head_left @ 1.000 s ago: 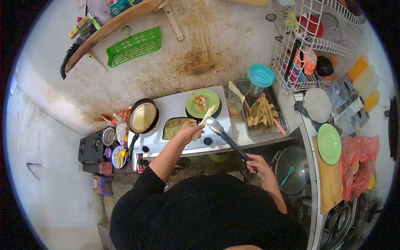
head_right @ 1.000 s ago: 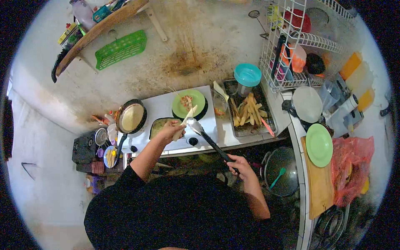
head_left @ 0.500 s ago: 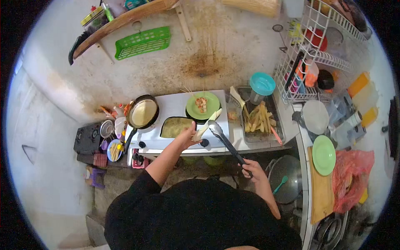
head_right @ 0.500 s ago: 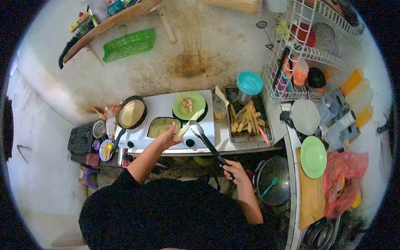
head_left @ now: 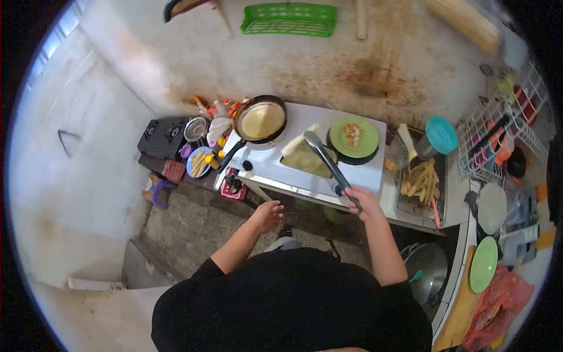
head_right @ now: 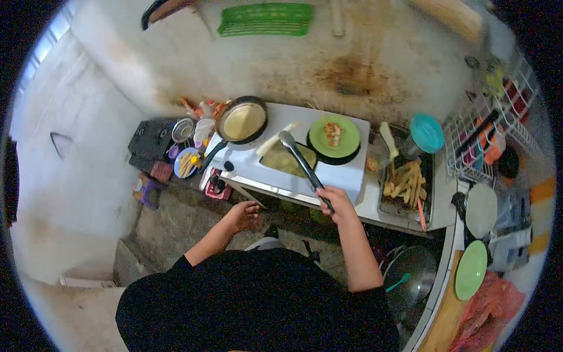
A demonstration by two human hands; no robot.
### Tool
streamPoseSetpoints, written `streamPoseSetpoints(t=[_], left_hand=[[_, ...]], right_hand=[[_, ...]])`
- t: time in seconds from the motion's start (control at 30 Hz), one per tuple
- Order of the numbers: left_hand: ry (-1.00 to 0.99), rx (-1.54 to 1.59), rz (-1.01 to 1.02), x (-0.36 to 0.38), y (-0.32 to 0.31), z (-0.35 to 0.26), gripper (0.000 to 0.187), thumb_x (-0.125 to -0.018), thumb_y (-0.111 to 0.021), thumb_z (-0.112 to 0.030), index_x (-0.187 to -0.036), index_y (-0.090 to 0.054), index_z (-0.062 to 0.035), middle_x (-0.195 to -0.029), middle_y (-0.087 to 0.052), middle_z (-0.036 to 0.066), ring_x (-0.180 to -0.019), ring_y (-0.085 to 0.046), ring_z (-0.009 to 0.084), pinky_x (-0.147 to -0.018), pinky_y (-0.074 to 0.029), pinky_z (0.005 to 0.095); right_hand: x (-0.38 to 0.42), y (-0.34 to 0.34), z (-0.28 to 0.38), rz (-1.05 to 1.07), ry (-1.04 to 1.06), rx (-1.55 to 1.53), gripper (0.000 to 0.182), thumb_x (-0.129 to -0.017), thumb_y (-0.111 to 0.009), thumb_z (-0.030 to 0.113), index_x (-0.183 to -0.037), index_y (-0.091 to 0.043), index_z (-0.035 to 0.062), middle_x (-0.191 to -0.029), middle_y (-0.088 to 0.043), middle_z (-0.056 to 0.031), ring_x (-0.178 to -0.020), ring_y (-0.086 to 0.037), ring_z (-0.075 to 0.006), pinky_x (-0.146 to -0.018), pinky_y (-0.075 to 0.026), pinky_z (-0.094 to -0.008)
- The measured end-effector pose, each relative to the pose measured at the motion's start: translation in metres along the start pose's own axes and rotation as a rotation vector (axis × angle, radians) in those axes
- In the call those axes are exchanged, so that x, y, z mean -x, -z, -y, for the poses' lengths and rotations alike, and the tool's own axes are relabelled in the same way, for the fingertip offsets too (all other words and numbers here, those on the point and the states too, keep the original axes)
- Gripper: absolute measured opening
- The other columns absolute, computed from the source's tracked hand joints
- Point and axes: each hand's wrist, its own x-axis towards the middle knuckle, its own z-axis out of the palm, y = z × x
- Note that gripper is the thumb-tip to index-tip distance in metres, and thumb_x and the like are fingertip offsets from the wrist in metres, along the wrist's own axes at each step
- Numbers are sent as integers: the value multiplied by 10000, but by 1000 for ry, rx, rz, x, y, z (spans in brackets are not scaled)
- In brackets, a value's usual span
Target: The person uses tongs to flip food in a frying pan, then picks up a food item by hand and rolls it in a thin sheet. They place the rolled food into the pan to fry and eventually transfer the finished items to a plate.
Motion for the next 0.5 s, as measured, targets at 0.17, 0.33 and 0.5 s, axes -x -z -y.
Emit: streamPoseSetpoints(t=[0.17, 0.33, 0.5], left_hand=[[-156, 114, 50, 18, 66, -34, 183, -769, -545, -235, -892, -475, -119, -807, -553, -4, -626, -488, 143, -585, -411, 317], [-114, 53, 6, 20, 144, -75, 175, -816, -491, -240, -940, -465, -120, -815, -536, -11, -586, -462, 115, -556, -411, 276], [-17, 17, 14, 12, 215, -98, 194, -833, -470, -252, -977, -455, -123, -865, -521, -11, -592, -458, 98, -560, -408, 254]], right_hand=[[-101, -116, 6, 65, -11, 106, 168, -758, -596, 161, -718, -481, 45, -577, -414, -1, -438, -372, -68, -334, -255, -198], [-208, -210, -16, -137, 24, 162, 182, -738, -610, 145, -670, -475, 45, -583, -413, -9, -436, -371, -87, -330, -265, -210], [-238, -251, -26, -316, -38, 196, 200, -727, -619, 136, -646, -467, 34, -598, -436, -25, -429, -372, -93, -319, -264, -218]])
